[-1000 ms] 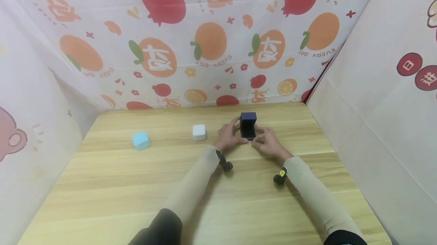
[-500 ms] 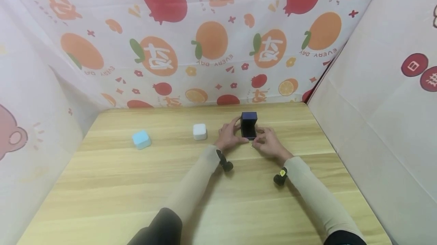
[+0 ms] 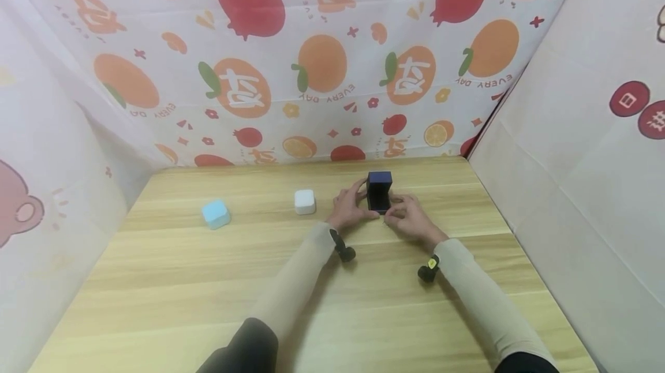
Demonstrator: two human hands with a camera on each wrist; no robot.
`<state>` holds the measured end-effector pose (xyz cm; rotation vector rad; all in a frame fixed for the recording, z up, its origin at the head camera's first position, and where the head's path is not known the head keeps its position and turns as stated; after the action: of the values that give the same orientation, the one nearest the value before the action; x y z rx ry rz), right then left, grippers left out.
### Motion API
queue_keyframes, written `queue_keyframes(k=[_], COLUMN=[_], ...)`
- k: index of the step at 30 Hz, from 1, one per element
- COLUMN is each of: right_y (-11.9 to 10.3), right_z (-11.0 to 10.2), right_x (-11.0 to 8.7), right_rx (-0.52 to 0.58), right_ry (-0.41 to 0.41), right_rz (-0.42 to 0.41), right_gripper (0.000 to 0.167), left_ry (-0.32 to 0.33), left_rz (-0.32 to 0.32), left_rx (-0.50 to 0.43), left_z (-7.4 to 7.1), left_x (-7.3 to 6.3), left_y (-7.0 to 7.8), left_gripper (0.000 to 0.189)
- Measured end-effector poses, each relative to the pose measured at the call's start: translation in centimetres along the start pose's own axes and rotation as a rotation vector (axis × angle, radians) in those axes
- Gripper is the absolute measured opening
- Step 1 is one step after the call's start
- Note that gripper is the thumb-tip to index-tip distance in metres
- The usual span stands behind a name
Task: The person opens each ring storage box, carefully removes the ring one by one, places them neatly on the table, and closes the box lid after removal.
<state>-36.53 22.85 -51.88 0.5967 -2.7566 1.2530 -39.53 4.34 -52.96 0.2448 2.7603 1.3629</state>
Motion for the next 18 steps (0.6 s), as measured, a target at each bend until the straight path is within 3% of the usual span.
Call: queue_keyframes(k=[8, 18], right_y=[-0.25, 0.14], right_z=[-0.30, -0.70], right_x=[0.12, 0.35], right_rx=[0.044, 0.097], right_ry=[-0.032, -0.052], right_rz=[-0.023, 0.009], right_gripper=[0.006, 0.010], left_ry=[0.012, 0.000], left_rz=[0.011, 0.021], left_rx=[0.008, 0.014], left_z=[-0.14, -0.27], left_x=[-0.44, -0.48], left_y=[0.28, 0.42], left_gripper=[0.106, 0.106])
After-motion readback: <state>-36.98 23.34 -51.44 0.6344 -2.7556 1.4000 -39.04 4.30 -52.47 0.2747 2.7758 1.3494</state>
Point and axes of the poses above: each hand's wrist, its own x-axis towards the middle knuckle, its own z-axis out of the palm, y = z × x, the point moved 6 cm from there along x, towards the middle knuckle, and after that the axes turned 5 degrees about y, right-handed, at the moved point
